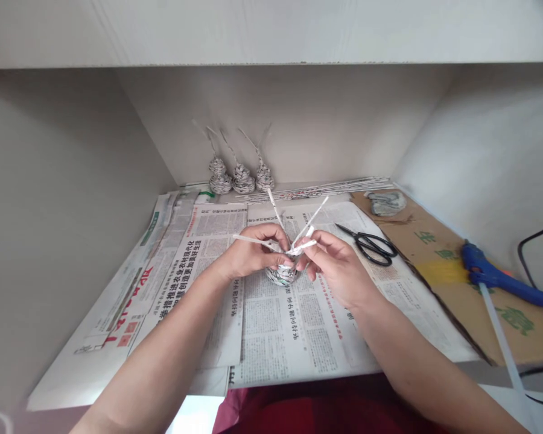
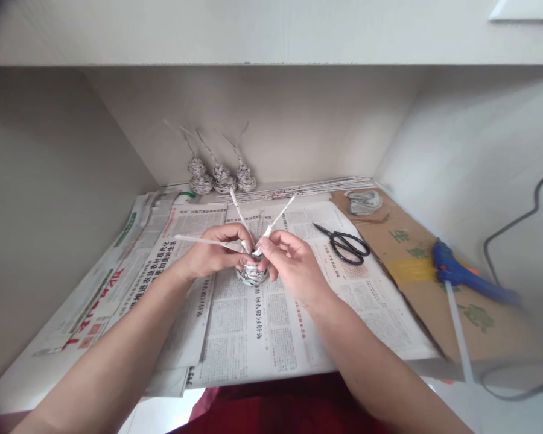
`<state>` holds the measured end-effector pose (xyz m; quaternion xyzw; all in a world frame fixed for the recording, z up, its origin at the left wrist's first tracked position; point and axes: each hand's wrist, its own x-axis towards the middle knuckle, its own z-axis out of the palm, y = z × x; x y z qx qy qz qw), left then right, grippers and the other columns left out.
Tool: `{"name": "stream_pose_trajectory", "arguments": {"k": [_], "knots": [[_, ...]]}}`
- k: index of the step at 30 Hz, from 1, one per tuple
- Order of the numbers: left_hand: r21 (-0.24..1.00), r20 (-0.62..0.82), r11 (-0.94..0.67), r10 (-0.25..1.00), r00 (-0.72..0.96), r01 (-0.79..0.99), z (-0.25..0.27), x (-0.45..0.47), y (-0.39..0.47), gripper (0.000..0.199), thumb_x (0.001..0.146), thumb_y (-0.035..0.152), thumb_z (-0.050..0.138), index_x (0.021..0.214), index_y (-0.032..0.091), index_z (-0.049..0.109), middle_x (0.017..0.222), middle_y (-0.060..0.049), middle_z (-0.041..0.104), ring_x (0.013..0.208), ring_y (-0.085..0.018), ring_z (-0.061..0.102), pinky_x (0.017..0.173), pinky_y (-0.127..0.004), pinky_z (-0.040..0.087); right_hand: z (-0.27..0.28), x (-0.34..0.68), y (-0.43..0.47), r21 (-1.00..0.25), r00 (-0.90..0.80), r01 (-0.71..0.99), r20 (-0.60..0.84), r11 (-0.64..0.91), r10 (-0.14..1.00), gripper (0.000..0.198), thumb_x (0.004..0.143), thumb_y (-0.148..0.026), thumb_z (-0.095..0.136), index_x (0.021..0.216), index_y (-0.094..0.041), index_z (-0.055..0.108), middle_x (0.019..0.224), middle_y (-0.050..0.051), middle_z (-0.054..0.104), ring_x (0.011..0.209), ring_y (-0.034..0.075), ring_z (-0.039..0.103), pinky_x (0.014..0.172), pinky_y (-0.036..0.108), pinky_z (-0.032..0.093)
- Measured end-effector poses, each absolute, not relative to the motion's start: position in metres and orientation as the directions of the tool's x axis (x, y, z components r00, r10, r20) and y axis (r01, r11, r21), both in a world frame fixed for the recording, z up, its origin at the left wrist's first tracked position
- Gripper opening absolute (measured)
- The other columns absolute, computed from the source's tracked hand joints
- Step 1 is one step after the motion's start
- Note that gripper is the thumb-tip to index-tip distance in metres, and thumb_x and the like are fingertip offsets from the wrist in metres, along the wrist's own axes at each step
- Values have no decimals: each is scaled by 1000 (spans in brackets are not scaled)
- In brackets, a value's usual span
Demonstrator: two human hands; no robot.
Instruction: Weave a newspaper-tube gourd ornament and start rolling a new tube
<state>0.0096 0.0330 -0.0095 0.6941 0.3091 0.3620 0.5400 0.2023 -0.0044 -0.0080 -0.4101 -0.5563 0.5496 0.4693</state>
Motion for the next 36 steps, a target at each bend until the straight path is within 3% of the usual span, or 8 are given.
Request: {"name": "stream_pose_trajectory", "arguments": {"k": [5,8,11,16,19,22,30,36], "knots": [[967,184,-249,817,547,46,-9,9,34,29,67,27,82,79,13,59,81,-2,61,59,-9,57,52,-23,52,-7,194,-8,-997,-181,-1,78,79,980,26,83,-45,67,75,-21,60,59,-2,61,52,11,56,45,24,42],[970,176,-237,822,541,45,-10,9,34,29,68,28,81,80,12,60,80,-2,61,59,-10,59,52,-23,52,-4,187,-11,-983,-63,-75,170,165,983,21,79,-38,72,80,-21,60,69,0,67,58,12,62,48,24,47],[971,175,-236,823,540,46,-11,9,34,29,67,28,82,78,12,60,77,-1,61,59,-10,59,52,-22,52,-2,184,-12,-977,-79,-117,190,180,979,19,82,-39,69,85,-21,65,78,1,69,57,12,63,47,24,48],[973,173,-227,821,543,32,-8,10,33,29,65,26,83,78,12,61,77,0,60,60,-9,59,53,-22,53,-4,188,-11,-985,-56,22,168,169,984,18,82,-38,69,91,-22,67,60,-2,64,49,11,58,43,24,45],[974,168,-223,825,540,37,-8,9,34,28,65,25,83,77,12,61,77,0,60,58,-8,58,53,-22,53,-4,191,-13,-951,-26,192,244,245,969,10,82,-32,68,86,-23,68,68,0,68,55,13,61,50,26,48],[978,153,-204,827,541,36,-9,8,34,31,64,27,84,79,11,61,76,0,61,57,-8,59,53,-22,53,0,194,-16,-848,-81,403,341,344,936,7,82,-26,65,83,-23,71,75,1,71,62,14,64,60,28,51],[978,157,-205,823,546,28,-11,8,35,33,64,27,84,82,11,61,77,-1,62,58,-10,61,54,-24,54,16,198,-11,-542,-264,684,440,488,858,14,83,-14,59,84,-22,71,78,-1,72,68,14,64,68,27,47],[979,174,-203,821,544,-8,-14,7,37,36,63,25,85,82,13,57,69,2,61,55,-10,60,51,-22,52,32,185,-12,-213,-438,830,322,515,840,22,86,-8,48,89,-14,69,82,7,65,67,16,59,63,30,43]]}}
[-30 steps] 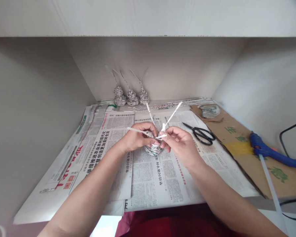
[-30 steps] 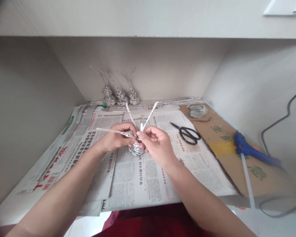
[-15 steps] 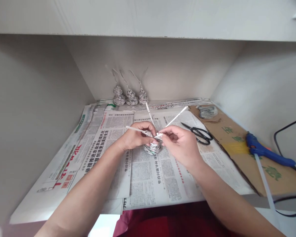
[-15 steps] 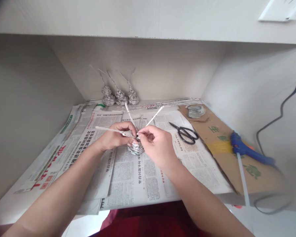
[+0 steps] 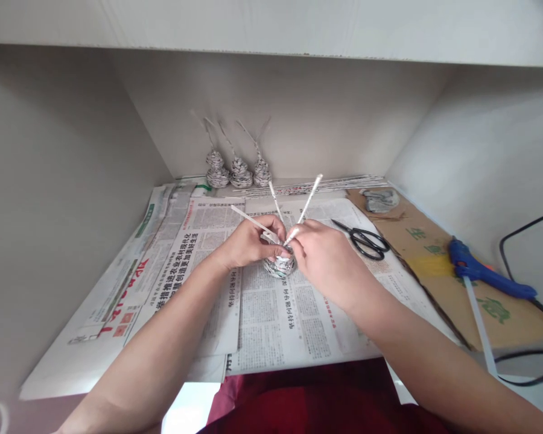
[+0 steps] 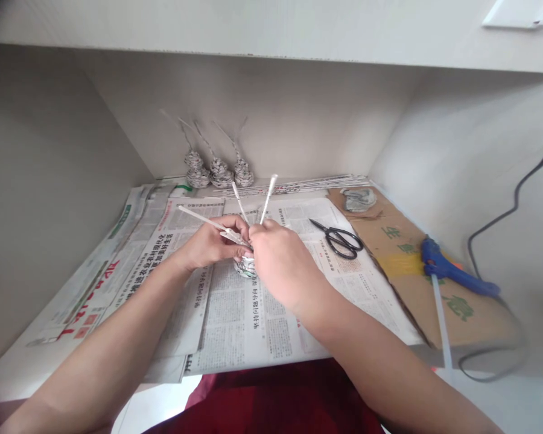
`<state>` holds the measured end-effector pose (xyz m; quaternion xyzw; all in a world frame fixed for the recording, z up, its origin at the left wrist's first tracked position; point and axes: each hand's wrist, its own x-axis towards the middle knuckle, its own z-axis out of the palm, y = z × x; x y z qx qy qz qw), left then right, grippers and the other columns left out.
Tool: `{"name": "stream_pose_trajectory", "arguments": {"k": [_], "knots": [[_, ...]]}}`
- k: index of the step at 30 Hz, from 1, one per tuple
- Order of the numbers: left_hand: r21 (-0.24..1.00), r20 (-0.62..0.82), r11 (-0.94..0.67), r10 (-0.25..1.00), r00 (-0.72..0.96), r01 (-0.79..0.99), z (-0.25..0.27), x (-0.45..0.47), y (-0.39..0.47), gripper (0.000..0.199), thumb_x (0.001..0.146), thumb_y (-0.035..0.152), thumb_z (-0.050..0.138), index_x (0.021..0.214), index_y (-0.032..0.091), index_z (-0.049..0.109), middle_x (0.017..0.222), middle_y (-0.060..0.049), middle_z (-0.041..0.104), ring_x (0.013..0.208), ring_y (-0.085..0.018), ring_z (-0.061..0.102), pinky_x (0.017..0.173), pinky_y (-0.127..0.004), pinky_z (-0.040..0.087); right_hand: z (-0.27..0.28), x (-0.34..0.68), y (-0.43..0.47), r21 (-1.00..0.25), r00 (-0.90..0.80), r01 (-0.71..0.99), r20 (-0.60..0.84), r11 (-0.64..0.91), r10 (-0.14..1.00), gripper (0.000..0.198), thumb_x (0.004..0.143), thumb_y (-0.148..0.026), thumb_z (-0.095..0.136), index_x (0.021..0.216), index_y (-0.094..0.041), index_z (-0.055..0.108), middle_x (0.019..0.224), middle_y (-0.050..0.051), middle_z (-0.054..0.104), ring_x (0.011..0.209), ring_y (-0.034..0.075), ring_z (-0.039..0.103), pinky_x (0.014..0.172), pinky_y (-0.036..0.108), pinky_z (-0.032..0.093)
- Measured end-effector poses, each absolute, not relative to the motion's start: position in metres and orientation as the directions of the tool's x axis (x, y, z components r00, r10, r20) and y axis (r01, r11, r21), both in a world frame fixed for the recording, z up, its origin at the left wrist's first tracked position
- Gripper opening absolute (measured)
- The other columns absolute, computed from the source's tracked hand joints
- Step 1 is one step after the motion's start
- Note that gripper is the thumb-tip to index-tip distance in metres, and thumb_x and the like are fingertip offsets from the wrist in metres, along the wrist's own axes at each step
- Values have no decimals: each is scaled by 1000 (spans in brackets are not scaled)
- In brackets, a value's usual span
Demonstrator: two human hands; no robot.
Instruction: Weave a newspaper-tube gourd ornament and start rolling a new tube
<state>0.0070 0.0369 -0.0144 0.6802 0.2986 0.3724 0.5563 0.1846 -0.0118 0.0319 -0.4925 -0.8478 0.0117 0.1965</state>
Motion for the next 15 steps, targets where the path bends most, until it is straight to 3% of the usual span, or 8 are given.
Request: {"name": "stream_pose_trajectory", "arguments": {"k": [4,12,15], "knots": [[980,169,-198,827,536,-5,-15,7,38,36,63,27,84,80,13,56,65,3,59,53,-10,60,50,-22,52,39,179,-15,-84,-499,844,238,530,833,28,81,-3,47,99,-11,67,80,8,60,61,15,54,55,30,37],[959,268,-276,805,529,-66,-17,9,38,43,61,21,84,88,16,50,80,1,58,59,-10,59,50,-20,51,40,170,-18,-32,-480,867,214,497,851,31,77,2,46,97,-7,68,83,12,59,62,16,53,52,31,36],[962,259,-262,805,535,-71,-17,8,38,44,62,22,83,91,16,50,80,1,59,59,-11,60,50,-22,52,43,171,-16,-97,-493,850,199,517,847,27,79,1,47,92,-9,68,87,13,61,64,16,55,55,30,39]]}}
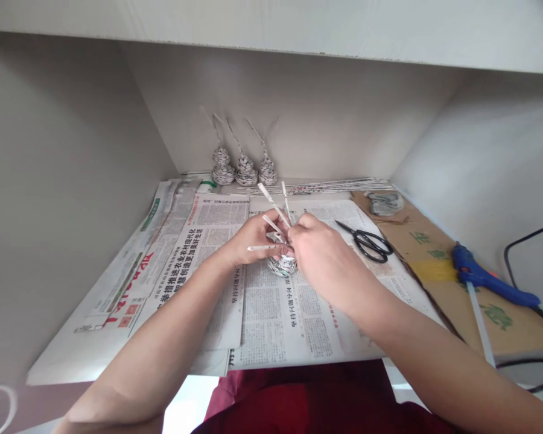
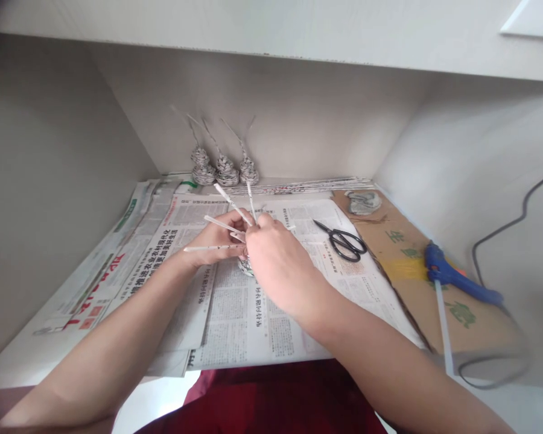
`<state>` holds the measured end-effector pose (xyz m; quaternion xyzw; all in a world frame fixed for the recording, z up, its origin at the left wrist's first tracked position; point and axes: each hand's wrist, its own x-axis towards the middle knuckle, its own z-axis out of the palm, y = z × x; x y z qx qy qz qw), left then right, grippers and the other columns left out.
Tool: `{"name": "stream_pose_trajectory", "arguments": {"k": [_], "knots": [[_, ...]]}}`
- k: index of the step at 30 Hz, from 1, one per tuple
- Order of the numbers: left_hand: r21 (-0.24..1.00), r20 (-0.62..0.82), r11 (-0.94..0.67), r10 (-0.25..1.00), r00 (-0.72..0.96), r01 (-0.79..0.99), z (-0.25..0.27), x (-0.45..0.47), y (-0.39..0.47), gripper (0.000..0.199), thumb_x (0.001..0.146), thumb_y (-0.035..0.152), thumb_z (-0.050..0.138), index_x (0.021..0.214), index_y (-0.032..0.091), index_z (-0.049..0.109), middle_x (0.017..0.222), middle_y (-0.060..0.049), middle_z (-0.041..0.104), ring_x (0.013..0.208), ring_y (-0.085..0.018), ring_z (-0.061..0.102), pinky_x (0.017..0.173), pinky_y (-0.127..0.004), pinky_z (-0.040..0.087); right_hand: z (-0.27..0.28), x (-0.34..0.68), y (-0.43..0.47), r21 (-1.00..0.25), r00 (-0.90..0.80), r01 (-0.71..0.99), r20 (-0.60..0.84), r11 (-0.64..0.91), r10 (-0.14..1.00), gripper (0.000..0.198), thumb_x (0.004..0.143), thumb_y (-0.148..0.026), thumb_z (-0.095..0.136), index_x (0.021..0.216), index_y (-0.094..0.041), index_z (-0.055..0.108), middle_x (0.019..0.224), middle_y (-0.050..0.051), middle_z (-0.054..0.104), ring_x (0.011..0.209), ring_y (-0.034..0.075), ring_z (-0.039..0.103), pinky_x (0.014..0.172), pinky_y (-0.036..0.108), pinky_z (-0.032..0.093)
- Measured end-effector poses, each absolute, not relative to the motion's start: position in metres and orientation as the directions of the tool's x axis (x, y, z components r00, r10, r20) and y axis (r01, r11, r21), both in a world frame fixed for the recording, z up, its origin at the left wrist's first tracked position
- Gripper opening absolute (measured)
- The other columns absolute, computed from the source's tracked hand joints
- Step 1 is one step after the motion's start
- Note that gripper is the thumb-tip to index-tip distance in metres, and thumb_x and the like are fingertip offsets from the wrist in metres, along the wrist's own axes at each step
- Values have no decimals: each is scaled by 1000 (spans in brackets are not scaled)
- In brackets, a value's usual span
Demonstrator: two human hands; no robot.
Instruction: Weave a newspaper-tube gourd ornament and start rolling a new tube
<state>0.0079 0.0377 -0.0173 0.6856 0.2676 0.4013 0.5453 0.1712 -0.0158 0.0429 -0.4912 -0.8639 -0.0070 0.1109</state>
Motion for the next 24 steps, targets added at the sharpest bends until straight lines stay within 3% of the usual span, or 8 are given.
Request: {"name": "stream_pose_trajectory", "arguments": {"k": [5,8,15,20,24], "knots": [[979,180,-202,833,523,-15,-17,9,37,43,60,24,85,88,13,54,81,0,60,59,-10,60,50,-22,54,50,190,-10,-314,-532,761,202,568,823,28,85,-5,48,101,-16,68,91,7,69,75,17,62,66,29,44],[981,163,-194,839,519,5,-16,10,36,41,61,23,85,87,13,55,82,-1,61,58,-9,61,51,-23,54,49,198,-9,-382,-479,745,262,546,838,27,88,-9,46,101,-19,67,82,2,71,68,14,61,64,27,43],[977,180,-214,838,515,8,-13,10,34,40,62,23,84,88,13,55,84,-1,61,58,-9,59,50,-24,54,40,195,-12,-285,-498,738,382,612,779,22,83,-9,49,86,-17,69,75,3,66,69,14,58,66,28,43],[977,187,-211,831,524,-13,-12,10,34,39,63,21,83,87,14,53,79,1,60,56,-9,59,49,-22,52,32,192,-12,-329,-472,726,400,604,786,21,83,-9,50,89,-18,69,84,3,67,71,13,59,67,27,44],[975,202,-222,830,520,-25,-12,10,34,39,61,20,84,86,14,54,78,1,61,55,-9,58,48,-21,51,29,191,-10,-310,-419,765,426,565,801,19,83,-10,50,91,-18,65,78,2,66,67,14,57,64,28,42]]}}
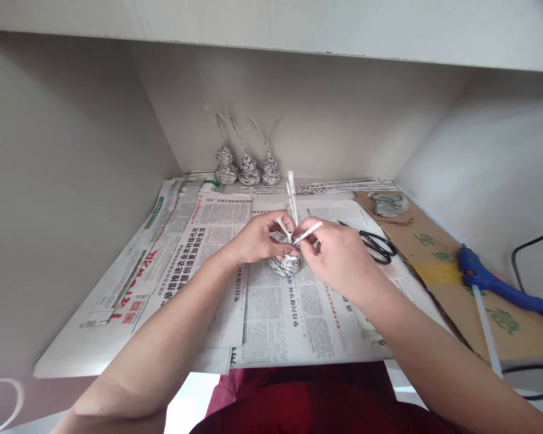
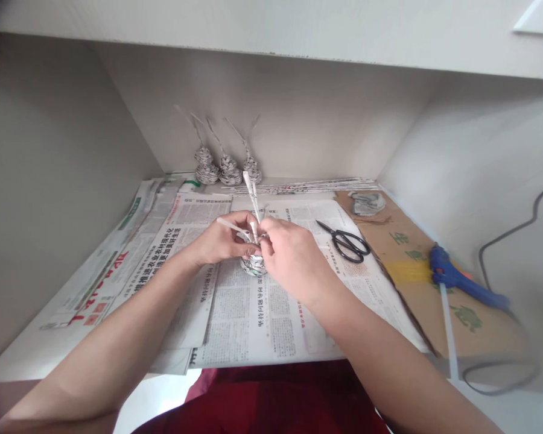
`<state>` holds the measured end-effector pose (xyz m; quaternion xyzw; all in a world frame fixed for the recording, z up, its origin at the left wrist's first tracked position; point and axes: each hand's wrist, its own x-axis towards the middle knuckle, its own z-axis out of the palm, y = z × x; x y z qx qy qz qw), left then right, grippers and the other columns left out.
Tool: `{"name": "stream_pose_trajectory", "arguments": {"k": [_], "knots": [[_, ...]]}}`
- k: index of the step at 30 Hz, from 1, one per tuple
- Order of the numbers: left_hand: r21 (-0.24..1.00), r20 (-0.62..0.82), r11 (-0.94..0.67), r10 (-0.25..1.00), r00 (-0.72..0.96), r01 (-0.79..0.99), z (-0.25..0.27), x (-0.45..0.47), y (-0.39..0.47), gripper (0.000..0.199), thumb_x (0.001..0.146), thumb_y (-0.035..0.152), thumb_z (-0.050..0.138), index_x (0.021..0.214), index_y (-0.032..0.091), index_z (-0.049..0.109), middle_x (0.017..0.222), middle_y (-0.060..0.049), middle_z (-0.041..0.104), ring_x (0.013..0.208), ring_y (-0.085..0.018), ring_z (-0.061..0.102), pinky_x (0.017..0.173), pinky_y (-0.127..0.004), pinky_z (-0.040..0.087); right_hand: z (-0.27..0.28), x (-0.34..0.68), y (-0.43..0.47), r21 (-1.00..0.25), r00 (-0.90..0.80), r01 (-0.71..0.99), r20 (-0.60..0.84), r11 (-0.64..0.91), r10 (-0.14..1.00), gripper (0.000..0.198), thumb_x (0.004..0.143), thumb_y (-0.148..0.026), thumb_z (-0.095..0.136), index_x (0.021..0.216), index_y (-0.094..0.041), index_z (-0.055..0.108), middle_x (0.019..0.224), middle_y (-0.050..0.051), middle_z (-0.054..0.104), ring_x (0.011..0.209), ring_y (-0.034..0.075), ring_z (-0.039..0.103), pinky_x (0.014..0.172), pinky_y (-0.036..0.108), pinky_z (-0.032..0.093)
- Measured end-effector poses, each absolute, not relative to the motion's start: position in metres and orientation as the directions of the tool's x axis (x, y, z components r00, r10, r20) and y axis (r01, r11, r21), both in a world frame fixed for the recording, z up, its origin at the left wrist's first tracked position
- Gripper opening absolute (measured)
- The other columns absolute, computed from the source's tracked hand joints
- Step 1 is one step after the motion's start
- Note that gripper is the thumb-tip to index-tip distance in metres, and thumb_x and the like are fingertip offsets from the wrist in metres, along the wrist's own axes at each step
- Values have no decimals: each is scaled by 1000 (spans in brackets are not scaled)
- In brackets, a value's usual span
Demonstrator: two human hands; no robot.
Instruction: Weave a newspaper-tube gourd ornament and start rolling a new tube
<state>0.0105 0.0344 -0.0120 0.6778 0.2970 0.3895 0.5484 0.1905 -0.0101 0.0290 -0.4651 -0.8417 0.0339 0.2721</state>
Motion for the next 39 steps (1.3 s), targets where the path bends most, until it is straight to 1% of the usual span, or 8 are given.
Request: {"name": "stream_pose_trajectory", "arguments": {"k": [5,8,12,15,19,28,34,39], "knots": [[982,186,-179,822,538,-65,-12,11,35,36,62,24,84,81,13,55,74,1,61,55,-9,59,50,-22,53,33,187,-13,-160,-493,799,379,580,783,19,85,-8,47,86,-14,64,77,7,62,73,19,56,65,32,40],[983,182,-173,826,534,-67,-12,11,35,38,60,25,86,76,13,54,69,2,61,53,-9,59,47,-19,49,36,184,-14,-145,-521,795,336,589,785,22,85,-4,45,86,-15,64,79,7,62,77,20,56,68,32,40],[985,174,-159,840,514,-73,-14,11,36,37,61,27,85,75,14,53,64,4,59,50,-8,58,46,-18,47,36,182,-10,-167,-523,793,309,586,795,18,85,-5,48,83,-14,63,79,7,62,74,19,56,67,31,41],[982,189,-167,833,520,-89,-13,11,36,37,63,28,84,74,13,53,69,2,60,53,-9,61,48,-20,51,34,186,-7,-239,-504,780,308,578,807,16,85,-6,49,80,-15,62,78,6,64,72,18,57,67,31,41],[984,176,-150,819,546,-92,-10,11,33,35,66,30,83,76,13,54,73,0,62,58,-10,63,51,-23,54,30,195,-11,-331,-434,758,387,562,814,15,86,-11,51,94,-19,61,83,3,67,71,16,60,67,28,42],[987,157,-151,825,543,-56,-16,9,37,32,67,29,83,77,12,57,74,0,63,56,-9,62,53,-22,54,25,190,-19,-238,-400,817,421,525,814,14,86,-14,48,85,-16,62,77,6,64,70,17,58,66,30,43],[986,166,-145,816,554,-82,-18,9,39,32,68,29,82,74,13,55,75,0,63,57,-10,63,52,-22,54,21,187,-13,-323,-376,781,440,534,816,14,80,-9,51,82,-18,61,80,3,65,70,16,59,67,29,43],[985,168,-159,815,554,-65,-17,9,37,31,67,28,82,76,12,56,76,0,63,56,-8,62,52,-21,54,23,190,-13,-364,-358,779,411,510,839,14,81,-11,52,84,-20,62,76,2,65,67,15,58,64,29,43]]}}
